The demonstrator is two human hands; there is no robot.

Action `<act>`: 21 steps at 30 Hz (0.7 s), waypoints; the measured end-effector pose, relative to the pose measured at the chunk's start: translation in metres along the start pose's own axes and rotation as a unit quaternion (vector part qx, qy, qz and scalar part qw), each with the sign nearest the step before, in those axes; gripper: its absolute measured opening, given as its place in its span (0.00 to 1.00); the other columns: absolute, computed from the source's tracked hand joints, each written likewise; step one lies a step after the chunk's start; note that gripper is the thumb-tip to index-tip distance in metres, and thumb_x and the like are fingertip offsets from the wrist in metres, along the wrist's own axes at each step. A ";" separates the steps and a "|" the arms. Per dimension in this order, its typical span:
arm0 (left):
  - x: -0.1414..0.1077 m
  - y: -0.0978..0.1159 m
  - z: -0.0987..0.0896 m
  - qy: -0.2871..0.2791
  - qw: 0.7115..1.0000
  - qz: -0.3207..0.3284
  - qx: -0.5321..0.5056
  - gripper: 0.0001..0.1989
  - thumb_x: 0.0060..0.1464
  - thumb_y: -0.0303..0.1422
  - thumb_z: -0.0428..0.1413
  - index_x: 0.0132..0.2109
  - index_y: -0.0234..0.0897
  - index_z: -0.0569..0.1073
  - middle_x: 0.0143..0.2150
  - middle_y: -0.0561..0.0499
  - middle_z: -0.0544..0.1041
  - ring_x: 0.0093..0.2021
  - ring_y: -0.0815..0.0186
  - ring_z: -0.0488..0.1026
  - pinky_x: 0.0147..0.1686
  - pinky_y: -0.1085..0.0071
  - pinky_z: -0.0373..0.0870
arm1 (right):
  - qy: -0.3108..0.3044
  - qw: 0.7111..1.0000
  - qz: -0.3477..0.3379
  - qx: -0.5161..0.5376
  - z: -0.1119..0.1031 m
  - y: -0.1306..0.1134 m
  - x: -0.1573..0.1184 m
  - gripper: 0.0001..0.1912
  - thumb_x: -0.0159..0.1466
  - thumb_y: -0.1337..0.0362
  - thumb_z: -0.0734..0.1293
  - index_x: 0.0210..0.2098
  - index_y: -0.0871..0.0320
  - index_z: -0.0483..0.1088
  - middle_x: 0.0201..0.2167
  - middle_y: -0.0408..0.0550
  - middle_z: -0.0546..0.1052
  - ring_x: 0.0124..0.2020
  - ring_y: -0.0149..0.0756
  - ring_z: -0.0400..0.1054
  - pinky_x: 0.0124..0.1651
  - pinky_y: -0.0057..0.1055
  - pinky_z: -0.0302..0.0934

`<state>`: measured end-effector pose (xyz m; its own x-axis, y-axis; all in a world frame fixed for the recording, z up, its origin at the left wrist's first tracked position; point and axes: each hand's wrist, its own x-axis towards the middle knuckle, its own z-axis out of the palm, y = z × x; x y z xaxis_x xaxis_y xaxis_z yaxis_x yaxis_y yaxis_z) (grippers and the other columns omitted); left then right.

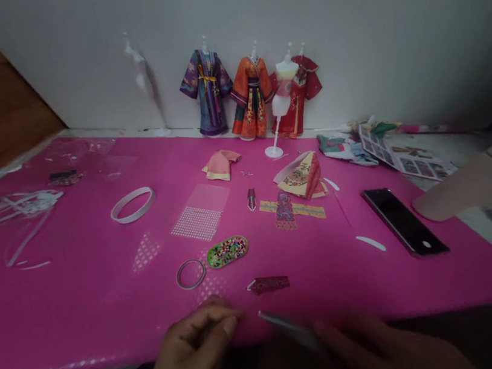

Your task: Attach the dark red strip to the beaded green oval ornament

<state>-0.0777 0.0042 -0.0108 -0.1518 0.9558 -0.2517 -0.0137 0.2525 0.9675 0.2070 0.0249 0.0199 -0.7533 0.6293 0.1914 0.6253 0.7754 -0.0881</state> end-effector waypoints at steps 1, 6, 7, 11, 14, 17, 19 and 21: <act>0.000 0.001 -0.003 0.020 0.994 0.080 0.075 0.08 0.54 0.40 0.63 0.34 0.41 0.81 0.33 0.52 0.78 0.32 0.67 0.76 0.32 0.75 0.73 | 0.000 1.000 0.016 0.000 0.000 0.002 -0.003 0.23 0.65 0.65 0.61 0.60 0.52 0.66 0.34 0.42 0.79 0.20 0.29 0.69 0.19 0.26 0.56; 0.006 0.000 -0.002 0.001 0.812 0.425 0.400 0.13 0.59 0.27 0.57 0.50 0.43 0.77 0.46 0.49 0.81 0.45 0.61 0.78 0.43 0.67 0.78 | -0.018 0.993 0.114 -0.011 0.001 0.009 -0.018 0.24 0.67 0.65 0.60 0.63 0.49 0.64 0.35 0.41 0.77 0.21 0.29 0.71 0.20 0.25 0.61; 0.008 0.000 0.003 -0.017 0.775 0.458 0.435 0.15 0.59 0.26 0.57 0.52 0.41 0.75 0.49 0.47 0.81 0.48 0.59 0.78 0.45 0.63 0.79 | -0.023 0.992 0.127 -0.011 0.001 0.010 -0.020 0.24 0.68 0.64 0.60 0.63 0.49 0.63 0.36 0.41 0.77 0.22 0.29 0.72 0.20 0.25 0.62; 0.011 -0.001 0.027 -0.070 0.708 0.472 0.521 0.20 0.60 0.28 0.54 0.59 0.37 0.70 0.60 0.45 0.77 0.56 0.51 0.74 0.50 0.51 0.79 | -0.018 0.989 0.147 0.008 -0.002 0.011 -0.023 0.22 0.69 0.64 0.60 0.62 0.49 0.64 0.39 0.42 0.76 0.24 0.30 0.74 0.22 0.27 0.64; 0.011 -0.004 0.039 -0.080 0.692 0.460 0.551 0.22 0.62 0.32 0.54 0.62 0.35 0.68 0.64 0.43 0.74 0.60 0.49 0.72 0.53 0.48 0.77 | -0.014 0.988 0.154 0.028 -0.002 0.012 -0.024 0.24 0.68 0.65 0.61 0.63 0.49 0.64 0.38 0.42 0.76 0.24 0.31 0.74 0.22 0.27 0.64; 0.011 -0.009 0.045 -0.087 0.680 0.454 0.569 0.25 0.63 0.37 0.55 0.64 0.32 0.67 0.65 0.39 0.72 0.61 0.47 0.71 0.55 0.47 0.76 | -0.015 0.986 0.163 0.044 0.000 0.014 -0.024 0.25 0.67 0.66 0.62 0.63 0.47 0.63 0.37 0.42 0.76 0.25 0.32 0.75 0.23 0.27 0.66; 0.012 -0.013 0.049 -0.087 0.683 0.438 0.578 0.26 0.62 0.39 0.56 0.64 0.32 0.67 0.66 0.37 0.71 0.62 0.46 0.71 0.55 0.45 0.75 | -0.014 0.985 0.164 0.050 0.002 0.015 -0.025 0.24 0.67 0.66 0.61 0.62 0.47 0.63 0.37 0.42 0.76 0.26 0.32 0.75 0.24 0.28 0.67; 0.013 -0.016 0.056 -0.078 0.690 0.423 0.581 0.27 0.62 0.40 0.57 0.63 0.32 0.67 0.66 0.36 0.70 0.61 0.44 0.71 0.54 0.43 0.75 | -0.017 0.985 0.164 0.052 0.003 0.015 -0.027 0.22 0.68 0.66 0.61 0.61 0.48 0.63 0.37 0.42 0.75 0.26 0.33 0.75 0.25 0.29 0.67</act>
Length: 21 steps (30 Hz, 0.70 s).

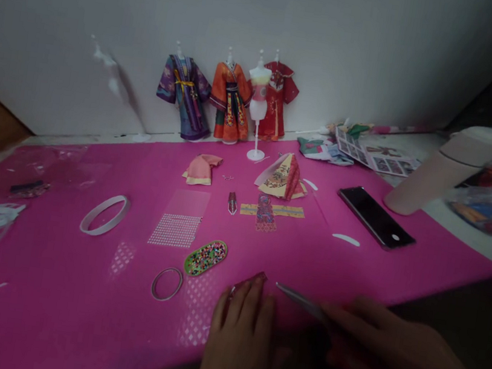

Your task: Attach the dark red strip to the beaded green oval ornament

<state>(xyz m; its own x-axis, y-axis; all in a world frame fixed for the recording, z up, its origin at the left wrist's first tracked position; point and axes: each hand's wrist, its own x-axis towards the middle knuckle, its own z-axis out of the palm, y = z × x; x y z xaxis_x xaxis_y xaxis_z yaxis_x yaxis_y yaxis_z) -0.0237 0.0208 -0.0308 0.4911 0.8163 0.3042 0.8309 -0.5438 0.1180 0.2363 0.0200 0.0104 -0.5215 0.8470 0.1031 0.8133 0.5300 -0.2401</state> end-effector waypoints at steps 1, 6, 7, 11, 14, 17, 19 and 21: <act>0.003 0.004 0.003 0.002 1.000 -0.010 -0.001 0.27 0.61 0.40 0.57 0.63 0.32 0.67 0.67 0.35 0.70 0.60 0.44 0.72 0.53 0.42 0.75 | -0.003 1.000 0.002 0.000 0.001 0.000 -0.001 0.21 0.69 0.65 0.61 0.61 0.48 0.64 0.37 0.42 0.75 0.26 0.33 0.74 0.25 0.29 0.68; 0.019 0.030 0.013 0.062 0.995 -0.081 -0.006 0.26 0.60 0.40 0.56 0.61 0.32 0.69 0.65 0.34 0.72 0.57 0.41 0.73 0.49 0.39 0.73 | -0.022 0.999 0.023 0.000 0.003 0.003 -0.003 0.18 0.70 0.63 0.60 0.59 0.48 0.65 0.39 0.44 0.75 0.29 0.35 0.76 0.27 0.30 0.69; 0.021 0.032 0.013 0.091 0.991 -0.097 -0.011 0.24 0.60 0.39 0.55 0.59 0.32 0.70 0.64 0.34 0.73 0.56 0.41 0.73 0.49 0.38 0.72 | -0.020 1.000 0.022 0.001 0.003 0.004 -0.003 0.18 0.71 0.63 0.60 0.59 0.48 0.64 0.39 0.45 0.75 0.29 0.35 0.76 0.28 0.30 0.69; 0.007 0.014 0.002 0.132 0.986 -0.093 -0.051 0.15 0.61 0.30 0.51 0.53 0.37 0.73 0.61 0.39 0.75 0.57 0.47 0.72 0.54 0.41 0.68 | -0.004 1.000 0.014 0.009 0.004 0.006 -0.003 0.19 0.71 0.64 0.60 0.60 0.50 0.64 0.39 0.44 0.75 0.28 0.33 0.76 0.27 0.27 0.68; -0.018 -0.020 -0.010 0.128 0.991 -0.045 -0.017 0.15 0.60 0.28 0.53 0.53 0.39 0.73 0.50 0.43 0.80 0.50 0.53 0.75 0.50 0.52 0.72 | -0.012 1.000 0.006 0.005 0.007 0.003 0.000 0.22 0.69 0.65 0.60 0.62 0.49 0.62 0.38 0.43 0.76 0.26 0.32 0.75 0.26 0.27 0.66; -0.035 -0.044 -0.017 0.140 0.990 -0.014 0.027 0.11 0.61 0.30 0.55 0.50 0.40 0.75 0.45 0.47 0.81 0.47 0.55 0.75 0.47 0.57 0.72 | -0.007 1.000 -0.024 -0.014 0.008 -0.006 0.007 0.22 0.68 0.65 0.60 0.61 0.48 0.64 0.35 0.41 0.76 0.22 0.32 0.74 0.22 0.29 0.62; -0.037 -0.048 -0.017 0.148 0.988 0.018 0.041 0.11 0.62 0.31 0.54 0.49 0.40 0.76 0.45 0.48 0.83 0.47 0.55 0.75 0.49 0.57 0.70 | 0.012 0.998 -0.046 -0.029 0.008 -0.013 0.013 0.18 0.68 0.65 0.59 0.56 0.49 0.67 0.32 0.40 0.76 0.19 0.33 0.72 0.19 0.30 0.57; -0.033 -0.046 -0.018 0.145 0.987 0.040 0.048 0.12 0.63 0.30 0.52 0.50 0.39 0.76 0.45 0.49 0.83 0.48 0.57 0.75 0.51 0.58 0.67 | 0.023 0.997 -0.060 -0.031 0.007 -0.021 0.020 0.15 0.68 0.65 0.58 0.51 0.49 0.70 0.28 0.39 0.75 0.17 0.33 0.69 0.17 0.31 0.51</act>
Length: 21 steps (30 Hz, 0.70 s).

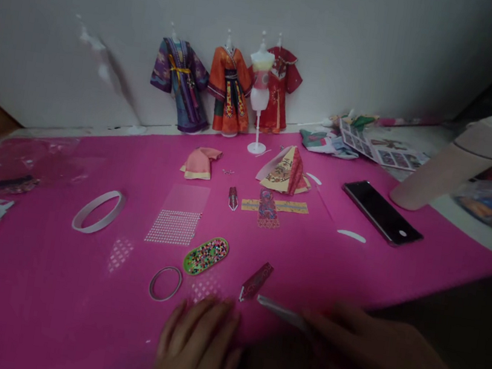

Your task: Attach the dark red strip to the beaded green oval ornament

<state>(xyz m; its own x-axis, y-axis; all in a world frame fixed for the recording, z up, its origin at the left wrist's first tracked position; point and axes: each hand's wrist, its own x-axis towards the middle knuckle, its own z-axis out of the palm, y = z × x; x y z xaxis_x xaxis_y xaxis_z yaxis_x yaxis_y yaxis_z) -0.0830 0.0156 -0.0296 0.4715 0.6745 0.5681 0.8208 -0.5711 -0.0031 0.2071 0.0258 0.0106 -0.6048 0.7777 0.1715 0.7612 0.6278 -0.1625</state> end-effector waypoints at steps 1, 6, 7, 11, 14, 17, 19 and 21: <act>0.003 0.001 0.000 -0.003 1.000 0.007 0.001 0.12 0.62 0.29 0.52 0.50 0.38 0.76 0.45 0.49 0.84 0.49 0.57 0.74 0.52 0.59 0.67 | 0.000 1.000 -0.004 0.004 -0.001 -0.003 0.004 0.14 0.68 0.66 0.58 0.50 0.50 0.70 0.27 0.39 0.75 0.17 0.33 0.69 0.17 0.32 0.48; 0.013 0.003 0.001 0.000 1.000 0.024 -0.011 0.12 0.61 0.28 0.52 0.49 0.37 0.77 0.46 0.51 0.84 0.48 0.57 0.74 0.54 0.61 0.63 | -0.003 0.999 -0.028 0.022 -0.001 -0.009 0.016 0.19 0.62 0.73 0.58 0.49 0.53 0.71 0.28 0.42 0.75 0.19 0.34 0.68 0.20 0.34 0.46; 0.013 0.003 0.001 -0.001 1.000 0.018 -0.021 0.12 0.61 0.28 0.53 0.49 0.38 0.77 0.46 0.51 0.84 0.48 0.57 0.74 0.55 0.61 0.62 | -0.008 0.999 -0.033 0.021 -0.001 -0.009 0.017 0.20 0.61 0.74 0.58 0.48 0.53 0.71 0.29 0.42 0.75 0.19 0.34 0.68 0.20 0.34 0.45; 0.012 0.005 0.004 0.005 0.998 -0.031 -0.058 0.13 0.63 0.29 0.52 0.50 0.41 0.77 0.45 0.52 0.84 0.48 0.58 0.75 0.57 0.61 0.61 | -0.039 0.999 -0.033 0.012 -0.001 -0.009 0.021 0.17 0.61 0.74 0.59 0.45 0.53 0.71 0.30 0.44 0.76 0.21 0.36 0.69 0.21 0.34 0.45; 0.011 0.004 0.004 -0.001 0.998 -0.024 -0.063 0.12 0.63 0.29 0.53 0.51 0.41 0.77 0.45 0.52 0.84 0.49 0.59 0.75 0.58 0.62 0.60 | -0.042 0.999 -0.025 0.009 -0.001 -0.009 0.023 0.15 0.59 0.72 0.61 0.43 0.52 0.71 0.30 0.44 0.76 0.21 0.36 0.69 0.21 0.34 0.46; 0.012 0.002 0.004 -0.011 0.998 0.001 -0.058 0.12 0.62 0.29 0.53 0.50 0.39 0.77 0.47 0.52 0.84 0.50 0.60 0.75 0.61 0.63 0.59 | -0.053 0.998 -0.025 0.014 -0.001 -0.007 0.024 0.14 0.60 0.72 0.62 0.44 0.51 0.70 0.30 0.43 0.76 0.21 0.36 0.68 0.22 0.34 0.46; 0.012 0.001 0.004 -0.015 0.998 0.004 -0.055 0.12 0.62 0.28 0.54 0.51 0.38 0.77 0.47 0.52 0.84 0.51 0.59 0.75 0.61 0.63 0.58 | -0.057 0.998 -0.030 0.018 0.000 -0.005 0.024 0.14 0.62 0.71 0.61 0.44 0.52 0.70 0.31 0.43 0.77 0.22 0.35 0.68 0.22 0.34 0.45; 0.012 0.001 0.005 -0.019 0.998 0.001 -0.054 0.12 0.62 0.29 0.54 0.51 0.39 0.77 0.47 0.53 0.84 0.50 0.59 0.75 0.61 0.63 0.59 | -0.059 0.998 -0.032 0.021 0.001 -0.004 0.024 0.12 0.63 0.70 0.61 0.44 0.52 0.70 0.31 0.44 0.77 0.22 0.35 0.67 0.22 0.34 0.44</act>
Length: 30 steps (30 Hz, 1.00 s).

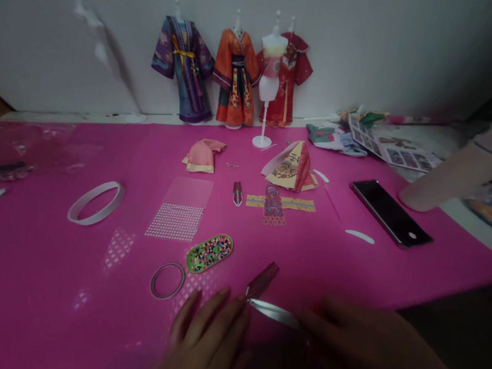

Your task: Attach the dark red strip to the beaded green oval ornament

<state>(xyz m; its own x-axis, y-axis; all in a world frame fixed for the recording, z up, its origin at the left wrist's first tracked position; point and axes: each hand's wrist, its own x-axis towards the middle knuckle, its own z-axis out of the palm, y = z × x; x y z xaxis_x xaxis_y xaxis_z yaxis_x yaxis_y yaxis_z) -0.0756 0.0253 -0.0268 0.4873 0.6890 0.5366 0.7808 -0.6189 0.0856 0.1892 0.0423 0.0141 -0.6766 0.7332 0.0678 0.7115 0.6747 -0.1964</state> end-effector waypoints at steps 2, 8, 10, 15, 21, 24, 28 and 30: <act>0.000 0.000 0.001 0.001 1.000 -0.005 0.000 0.12 0.62 0.30 0.54 0.51 0.40 0.77 0.47 0.54 0.84 0.49 0.59 0.76 0.60 0.62 0.60 | -0.006 1.000 0.001 0.003 0.000 0.001 0.000 0.13 0.63 0.72 0.61 0.44 0.52 0.70 0.32 0.44 0.77 0.22 0.36 0.68 0.22 0.34 0.44; -0.001 0.001 -0.001 -0.007 1.000 0.005 0.011 0.12 0.62 0.30 0.54 0.50 0.39 0.77 0.48 0.54 0.84 0.50 0.60 0.76 0.62 0.63 0.59 | -0.026 1.000 -0.003 0.017 -0.004 0.003 0.002 0.16 0.62 0.74 0.62 0.46 0.53 0.70 0.32 0.44 0.76 0.23 0.36 0.70 0.22 0.34 0.44; -0.001 0.001 -0.002 -0.009 1.000 0.005 0.011 0.12 0.62 0.29 0.54 0.51 0.40 0.77 0.48 0.54 0.84 0.50 0.60 0.76 0.62 0.63 0.59 | -0.033 0.999 -0.012 0.021 -0.005 0.005 0.004 0.15 0.62 0.74 0.63 0.46 0.53 0.70 0.32 0.44 0.76 0.23 0.35 0.70 0.22 0.33 0.44; 0.000 0.002 -0.003 -0.002 1.000 -0.006 0.000 0.11 0.64 0.30 0.52 0.49 0.39 0.77 0.47 0.55 0.84 0.50 0.60 0.76 0.65 0.65 0.52 | -0.035 0.999 -0.017 0.029 -0.003 0.007 0.003 0.16 0.62 0.75 0.63 0.46 0.52 0.69 0.33 0.43 0.76 0.23 0.34 0.69 0.23 0.32 0.44; 0.001 0.002 -0.001 0.003 1.000 -0.004 -0.005 0.11 0.66 0.32 0.51 0.49 0.38 0.77 0.47 0.54 0.84 0.50 0.61 0.75 0.66 0.66 0.50 | 0.014 1.000 -0.012 0.011 0.005 0.008 0.001 0.16 0.60 0.73 0.64 0.44 0.49 0.68 0.30 0.39 0.74 0.20 0.34 0.67 0.22 0.33 0.43; 0.001 0.001 -0.001 0.002 1.000 0.004 -0.004 0.12 0.67 0.35 0.51 0.49 0.38 0.77 0.47 0.54 0.84 0.50 0.61 0.74 0.67 0.66 0.48 | 0.011 1.000 -0.008 0.021 0.006 0.009 0.001 0.16 0.60 0.73 0.64 0.44 0.48 0.67 0.30 0.38 0.75 0.20 0.34 0.67 0.21 0.33 0.43; 0.001 0.001 -0.001 0.001 1.000 -0.001 -0.003 0.11 0.67 0.34 0.52 0.49 0.38 0.77 0.47 0.54 0.84 0.50 0.61 0.75 0.67 0.67 0.48 | 0.008 1.000 -0.004 0.013 0.006 0.009 0.001 0.16 0.61 0.73 0.65 0.45 0.48 0.67 0.31 0.38 0.75 0.21 0.35 0.68 0.22 0.33 0.42; 0.001 0.001 -0.001 0.001 1.000 -0.001 -0.001 0.11 0.66 0.33 0.52 0.49 0.39 0.77 0.47 0.55 0.84 0.50 0.61 0.75 0.67 0.67 0.48 | 0.000 1.000 0.000 0.014 0.005 0.009 0.002 0.15 0.61 0.73 0.65 0.44 0.48 0.68 0.31 0.38 0.75 0.21 0.35 0.67 0.22 0.33 0.42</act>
<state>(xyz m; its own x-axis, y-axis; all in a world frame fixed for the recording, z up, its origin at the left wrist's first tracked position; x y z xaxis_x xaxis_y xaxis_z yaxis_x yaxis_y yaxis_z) -0.0746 0.0256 -0.0254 0.4845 0.6900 0.5377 0.7811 -0.6180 0.0892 0.1930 0.0492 0.0075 -0.6771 0.7327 0.0680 0.7055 0.6727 -0.2230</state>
